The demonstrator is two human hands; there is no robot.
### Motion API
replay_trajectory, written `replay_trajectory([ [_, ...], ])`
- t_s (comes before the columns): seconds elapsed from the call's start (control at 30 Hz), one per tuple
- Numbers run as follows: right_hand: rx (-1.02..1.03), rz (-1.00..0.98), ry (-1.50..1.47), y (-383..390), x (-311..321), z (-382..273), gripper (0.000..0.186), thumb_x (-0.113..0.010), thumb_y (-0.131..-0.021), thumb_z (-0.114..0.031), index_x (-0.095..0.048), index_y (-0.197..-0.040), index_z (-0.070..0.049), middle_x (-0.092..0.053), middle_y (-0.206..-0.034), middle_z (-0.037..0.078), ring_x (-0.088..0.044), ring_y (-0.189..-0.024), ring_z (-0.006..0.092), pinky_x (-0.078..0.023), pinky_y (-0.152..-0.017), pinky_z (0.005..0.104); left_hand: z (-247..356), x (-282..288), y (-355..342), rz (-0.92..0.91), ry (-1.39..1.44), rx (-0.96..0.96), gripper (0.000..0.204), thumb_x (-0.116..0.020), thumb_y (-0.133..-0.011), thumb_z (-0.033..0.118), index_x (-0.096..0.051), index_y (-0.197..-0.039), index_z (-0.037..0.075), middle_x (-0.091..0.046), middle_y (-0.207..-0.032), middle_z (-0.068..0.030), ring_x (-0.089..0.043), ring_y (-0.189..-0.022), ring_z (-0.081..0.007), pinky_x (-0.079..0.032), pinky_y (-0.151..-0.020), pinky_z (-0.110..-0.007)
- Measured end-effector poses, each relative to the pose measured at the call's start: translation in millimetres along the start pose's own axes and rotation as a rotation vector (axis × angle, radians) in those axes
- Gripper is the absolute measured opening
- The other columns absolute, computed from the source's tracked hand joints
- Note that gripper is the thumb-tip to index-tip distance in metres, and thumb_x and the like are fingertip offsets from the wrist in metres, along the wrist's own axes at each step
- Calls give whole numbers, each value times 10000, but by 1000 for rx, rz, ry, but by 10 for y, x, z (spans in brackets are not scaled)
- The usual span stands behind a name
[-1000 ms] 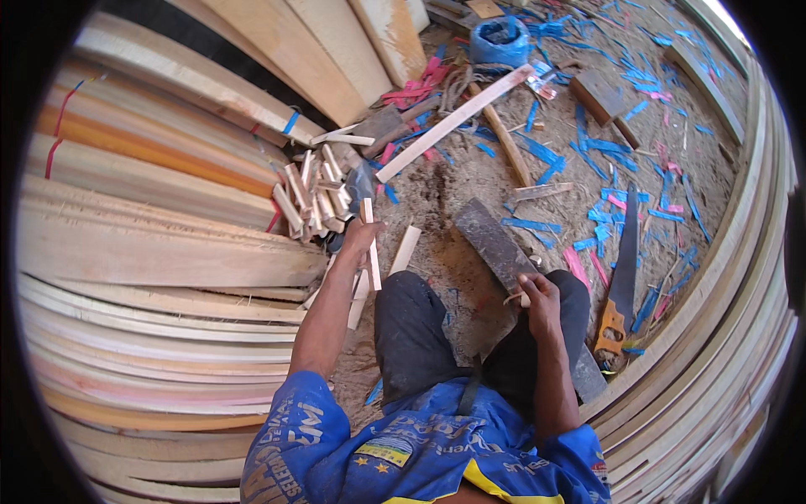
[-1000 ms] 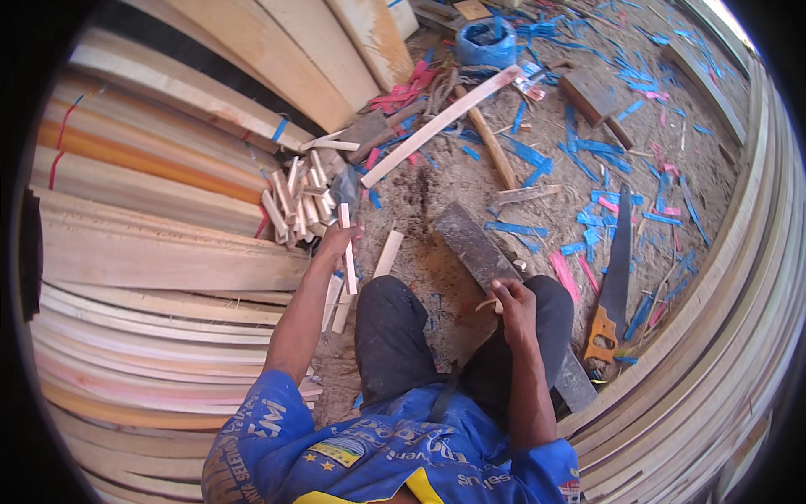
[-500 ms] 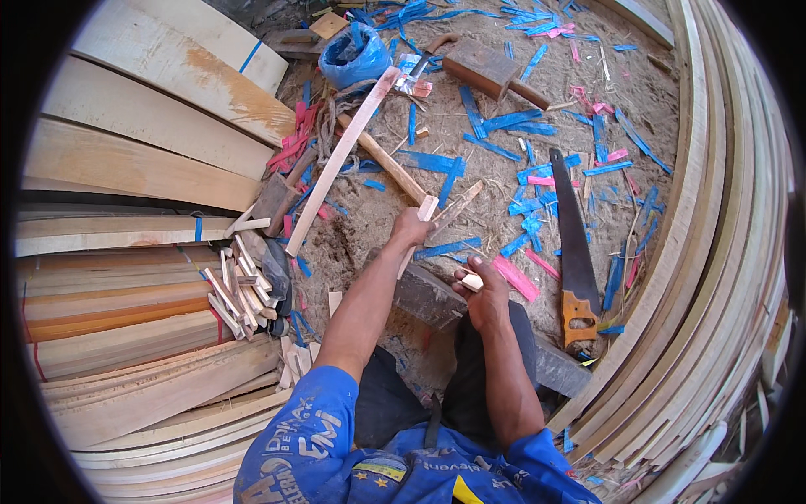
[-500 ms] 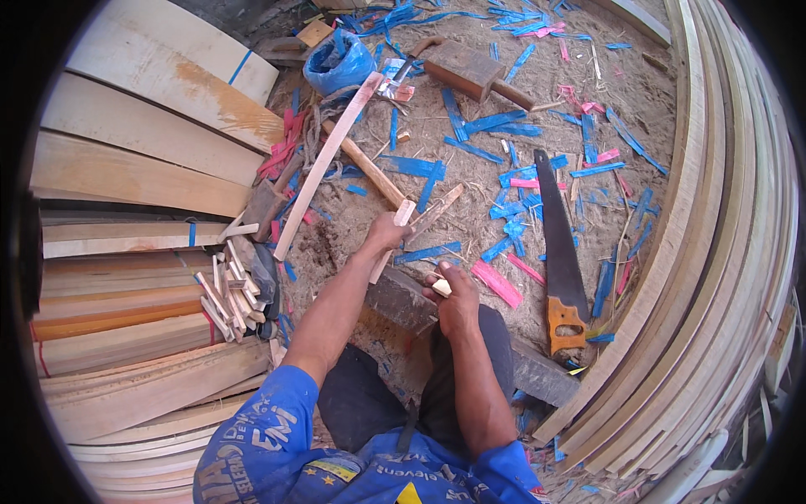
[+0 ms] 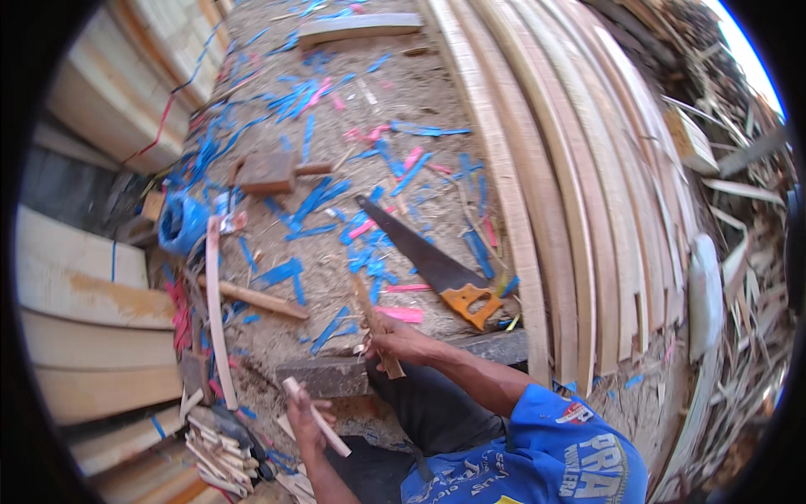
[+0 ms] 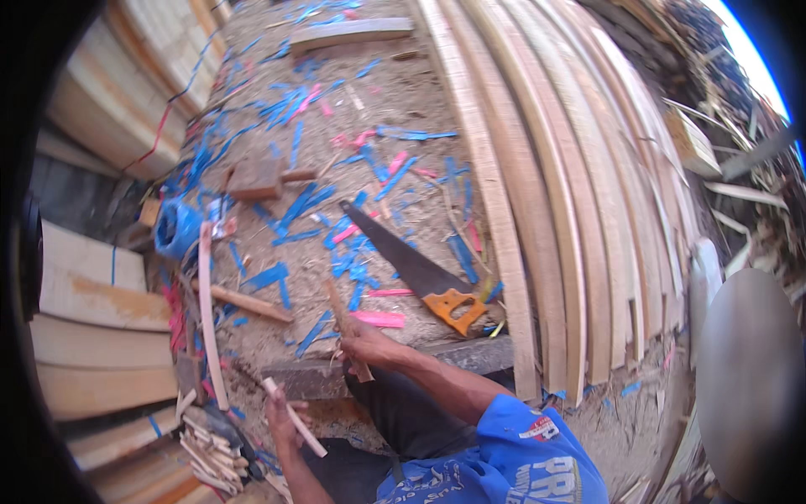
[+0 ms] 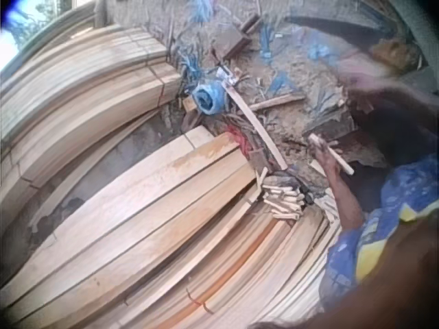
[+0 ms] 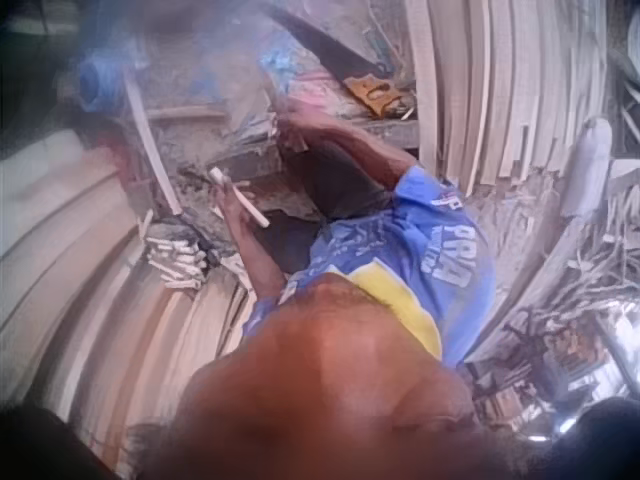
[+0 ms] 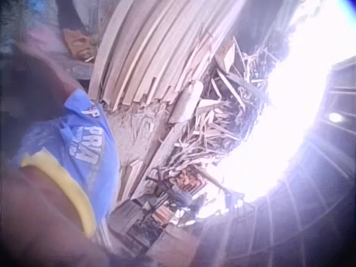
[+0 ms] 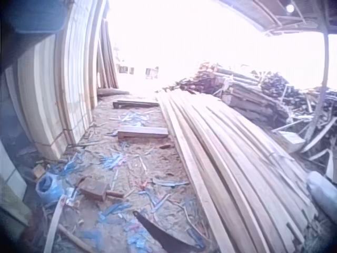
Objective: The person uses a hand saw to cut thin wooden strips into smaller pieces. They hold the wood with one hand and saw with the other, placing the cut pieces into a pile.
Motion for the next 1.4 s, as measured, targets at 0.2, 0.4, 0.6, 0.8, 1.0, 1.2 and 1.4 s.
replay_trajectory([
  [0.2,-128,-86,928,1498,1023,-192,337,-600,-833,-191,-628,-1147,-71,-651,-856,95,-632,-817,180,-504,-705,355,-447,828,-382,131,-117,-67,557,-677,-855,270,-411,-1290,46,-592,-719,-100,-526,-388,-184,-436,-327,-302],
  [0.4,-150,101,743,2126,1112,543,374,-654,-832,-239,-652,-1175,-90,-695,-885,131,-669,-865,230,-512,-780,388,-246,340,-39,105,-245,17,435,-684,-861,229,-508,-1204,27,-591,-781,-81,-556,-511,-190,-472,-420,-311],
  [0.6,-398,413,598,2347,1755,1308,363,-705,-816,-223,-682,-1151,-86,-715,-889,107,-689,-825,211,-537,-740,358,-634,902,-811,139,-660,-338,235,-723,-831,131,-626,-973,-30,-645,-822,-98,-561,-644,-158,-454,-612,-323],
  [0.8,-458,1025,589,3449,3019,1468,146,-673,-790,-123,-660,-786,22,-642,-641,107,-640,-530,223,-491,-464,362,-686,2012,-1461,351,-795,-244,349,-736,-825,193,-633,-1089,-11,-641,-714,-96,-593,-529,-204,-454,-482,-373],
  [1.0,517,1855,621,5058,4468,1481,782,-630,-886,-370,-279,-1521,-78,-497,-1401,252,-512,-1247,382,-421,-1028,493,-37,1706,-1954,399,-1052,-154,485,-746,-786,285,-617,-1168,17,-666,-982,-224,-637,-972,-416,-491,-855,-478],
  [1.2,-529,1458,1643,3812,4239,868,611,-663,-888,-263,-464,-1412,-20,-447,-1434,218,-549,-1168,388,-474,-937,438,153,1819,-2822,717,-1058,-392,563,-743,-792,206,-522,-1297,90,-547,-1254,-183,-555,-1152,-385,-482,-955,-470],
  [1.4,129,634,1376,602,1678,126,499,-710,-795,-115,-561,-1256,7,-575,-1228,216,-548,-1168,393,-450,-986,448,304,1997,-3082,659,-1205,-151,553,-761,-773,202,-512,-1244,49,-563,-1212,-196,-563,-1145,-400,-500,-935,-498],
])
Point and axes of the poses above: each hand's wrist, its own y-axis away from the middle knuckle, its own x-axis out of the back of the hand, z = x × y, the point moved 3 cm from there along -y, towards the middle knuckle
